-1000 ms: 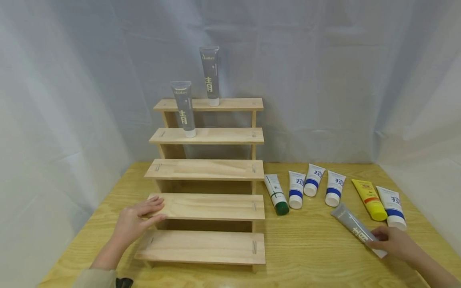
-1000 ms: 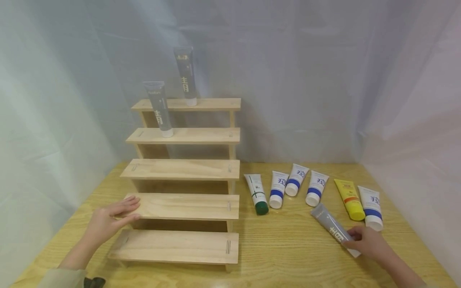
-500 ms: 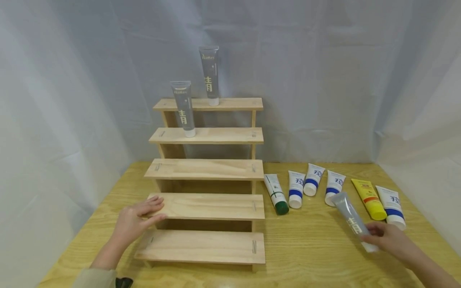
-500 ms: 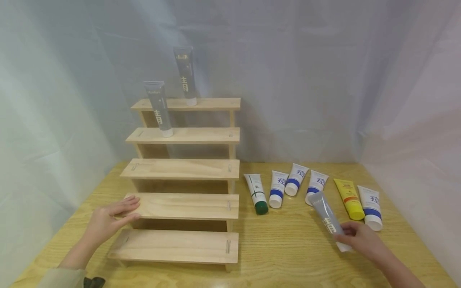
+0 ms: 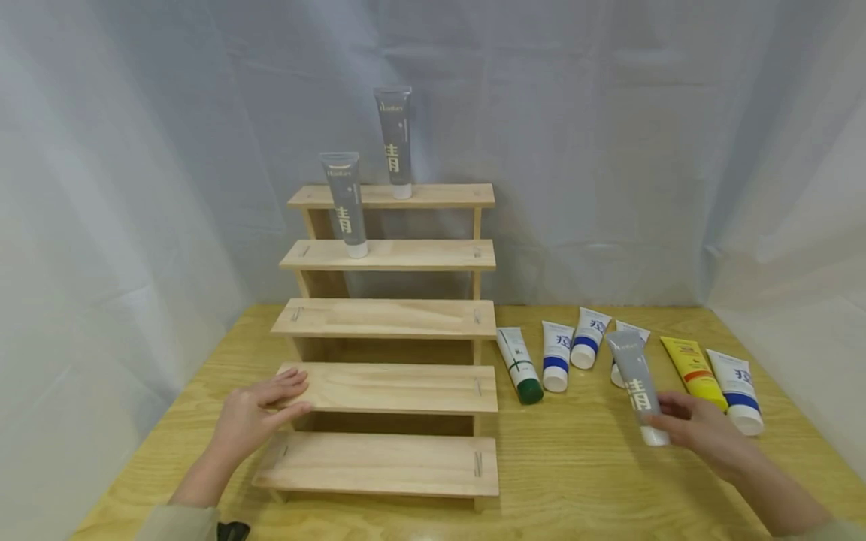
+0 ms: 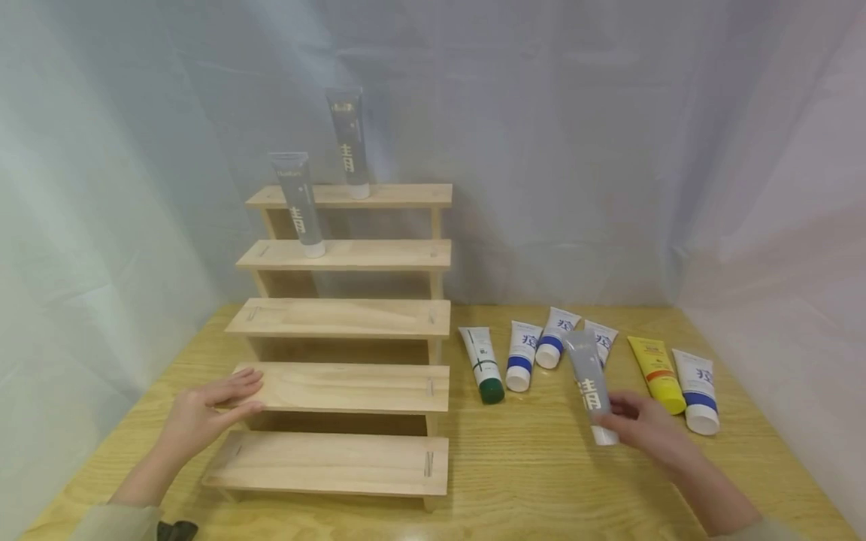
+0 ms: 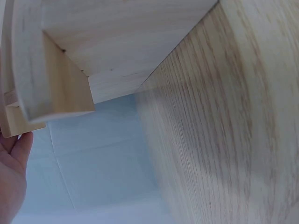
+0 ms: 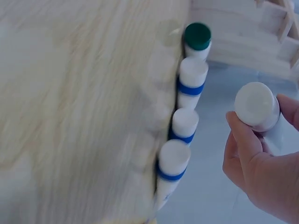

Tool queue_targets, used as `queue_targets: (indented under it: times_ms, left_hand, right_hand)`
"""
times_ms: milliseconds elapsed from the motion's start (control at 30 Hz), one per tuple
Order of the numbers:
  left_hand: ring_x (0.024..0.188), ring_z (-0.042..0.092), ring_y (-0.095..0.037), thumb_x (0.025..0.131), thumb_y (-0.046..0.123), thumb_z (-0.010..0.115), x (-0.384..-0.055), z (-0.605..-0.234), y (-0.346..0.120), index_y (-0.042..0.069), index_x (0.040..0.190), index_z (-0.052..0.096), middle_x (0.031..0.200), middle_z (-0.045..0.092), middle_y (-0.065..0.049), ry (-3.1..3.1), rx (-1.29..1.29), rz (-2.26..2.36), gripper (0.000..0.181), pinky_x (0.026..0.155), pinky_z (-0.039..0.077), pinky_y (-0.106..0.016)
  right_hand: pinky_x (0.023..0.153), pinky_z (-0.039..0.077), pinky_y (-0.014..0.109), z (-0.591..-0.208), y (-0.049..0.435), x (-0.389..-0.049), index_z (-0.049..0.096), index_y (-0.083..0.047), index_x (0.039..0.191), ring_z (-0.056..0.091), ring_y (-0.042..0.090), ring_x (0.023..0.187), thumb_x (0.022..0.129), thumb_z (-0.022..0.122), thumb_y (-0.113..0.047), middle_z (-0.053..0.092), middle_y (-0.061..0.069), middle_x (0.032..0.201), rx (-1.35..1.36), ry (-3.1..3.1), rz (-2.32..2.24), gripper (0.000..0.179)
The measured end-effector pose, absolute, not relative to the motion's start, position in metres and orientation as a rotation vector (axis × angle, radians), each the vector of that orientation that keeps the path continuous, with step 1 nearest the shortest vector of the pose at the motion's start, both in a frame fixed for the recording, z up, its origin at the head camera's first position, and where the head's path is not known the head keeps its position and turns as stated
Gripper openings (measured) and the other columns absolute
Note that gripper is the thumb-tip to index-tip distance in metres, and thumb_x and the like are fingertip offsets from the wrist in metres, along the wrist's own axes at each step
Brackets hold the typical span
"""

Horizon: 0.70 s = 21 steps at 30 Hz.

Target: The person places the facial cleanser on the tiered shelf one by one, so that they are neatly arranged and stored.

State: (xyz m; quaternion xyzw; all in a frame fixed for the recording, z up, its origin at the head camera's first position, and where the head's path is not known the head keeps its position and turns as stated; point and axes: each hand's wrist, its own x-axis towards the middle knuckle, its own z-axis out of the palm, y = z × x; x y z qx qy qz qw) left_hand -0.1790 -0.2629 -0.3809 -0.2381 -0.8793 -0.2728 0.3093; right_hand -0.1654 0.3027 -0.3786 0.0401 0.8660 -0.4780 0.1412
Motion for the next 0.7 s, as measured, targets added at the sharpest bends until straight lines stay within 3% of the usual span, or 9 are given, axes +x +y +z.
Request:
queue_targets:
  times_ms: [267, 500, 700]
  left_hand:
    - [0.100, 0.048, 0.003, 0.056, 0.012, 0.080, -0.179, -0.381, -0.263, 0.001, 0.090, 0.070, 0.096, 0.065, -0.008, -2.320, -0.631, -0.729, 0.037, 0.085, 0.031, -0.002]
    - [0.100, 0.046, 0.007, 0.054, 0.013, 0.081, -0.180, -0.384, -0.264, 0.001, 0.088, 0.070, 0.095, 0.066, -0.009, -2.298, -0.636, -0.726, 0.037, 0.085, 0.031, -0.002]
    - [0.100, 0.045, 0.008, 0.054, 0.013, 0.081, -0.182, -0.385, -0.264, 0.002, 0.087, 0.070, 0.094, 0.066, -0.008, -2.289, -0.645, -0.717, 0.037, 0.085, 0.032, -0.002]
  right_hand:
    - [0.087, 0.045, 0.034, -0.362, 0.272, -0.170, 0.015, 0.011, 0.135, 0.045, 0.021, 0.105, 0.085, 0.057, -0.037, 0.029, 0.028, 0.132, 0.140, 2.366, -1.614, 0.081]
    - [0.092, 0.040, 0.040, -0.349, 0.251, -0.175, 0.026, 0.005, 0.135, 0.044, 0.025, 0.108, 0.082, 0.061, -0.038, 0.037, 0.023, 0.131, 0.068, 2.410, -1.697, 0.077]
    - [0.091, 0.041, 0.037, -0.341, 0.238, -0.182, 0.031, 0.004, 0.132, 0.045, 0.024, 0.107, 0.082, 0.061, -0.038, 0.041, 0.021, 0.128, 0.001, 2.461, -1.742, 0.072]
